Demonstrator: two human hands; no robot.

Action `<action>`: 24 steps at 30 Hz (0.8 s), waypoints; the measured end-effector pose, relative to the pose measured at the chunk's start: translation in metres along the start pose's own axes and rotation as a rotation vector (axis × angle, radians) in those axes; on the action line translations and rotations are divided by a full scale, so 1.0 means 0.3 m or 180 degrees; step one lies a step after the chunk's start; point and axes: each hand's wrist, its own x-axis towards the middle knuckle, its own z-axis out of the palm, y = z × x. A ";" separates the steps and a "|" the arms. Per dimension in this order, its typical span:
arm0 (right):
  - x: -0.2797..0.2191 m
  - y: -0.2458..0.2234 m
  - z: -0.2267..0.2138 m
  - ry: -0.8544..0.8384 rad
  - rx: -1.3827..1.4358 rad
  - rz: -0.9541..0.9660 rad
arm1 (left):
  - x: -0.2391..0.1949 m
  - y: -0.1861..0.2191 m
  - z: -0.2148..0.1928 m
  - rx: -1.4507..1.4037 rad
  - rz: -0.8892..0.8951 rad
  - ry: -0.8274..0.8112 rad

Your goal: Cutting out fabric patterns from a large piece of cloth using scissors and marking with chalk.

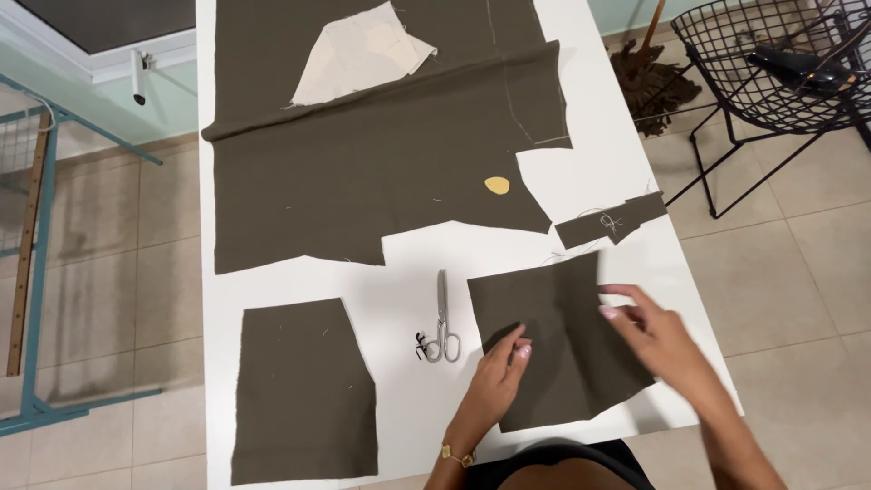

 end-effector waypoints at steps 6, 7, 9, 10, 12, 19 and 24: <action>-0.032 0.015 0.241 -0.0692 -0.0361 -0.0581 | -0.003 -0.014 -0.038 -0.0315 0.0216 0.0460; -0.015 0.065 0.282 -0.0763 -0.0340 -0.0972 | -0.023 0.014 -0.051 -0.0355 0.0249 0.0610; -0.031 0.033 0.244 -0.0585 -0.0322 -0.0610 | 0.000 -0.039 -0.050 -0.0169 0.0201 0.0700; -0.040 0.020 0.225 -0.0381 -0.0287 -0.0252 | 0.011 -0.067 -0.048 0.0034 0.0166 0.0774; 0.027 0.117 0.203 0.0033 -0.0305 -0.0428 | 0.052 -0.181 -0.017 0.0238 0.0059 0.0927; 0.074 0.203 0.235 0.0339 0.0070 -0.0668 | 0.053 -0.192 0.015 0.1530 0.1011 0.1759; 0.087 0.189 0.297 0.0374 0.0212 -0.0545 | 0.025 -0.205 0.038 0.1491 0.1280 0.1676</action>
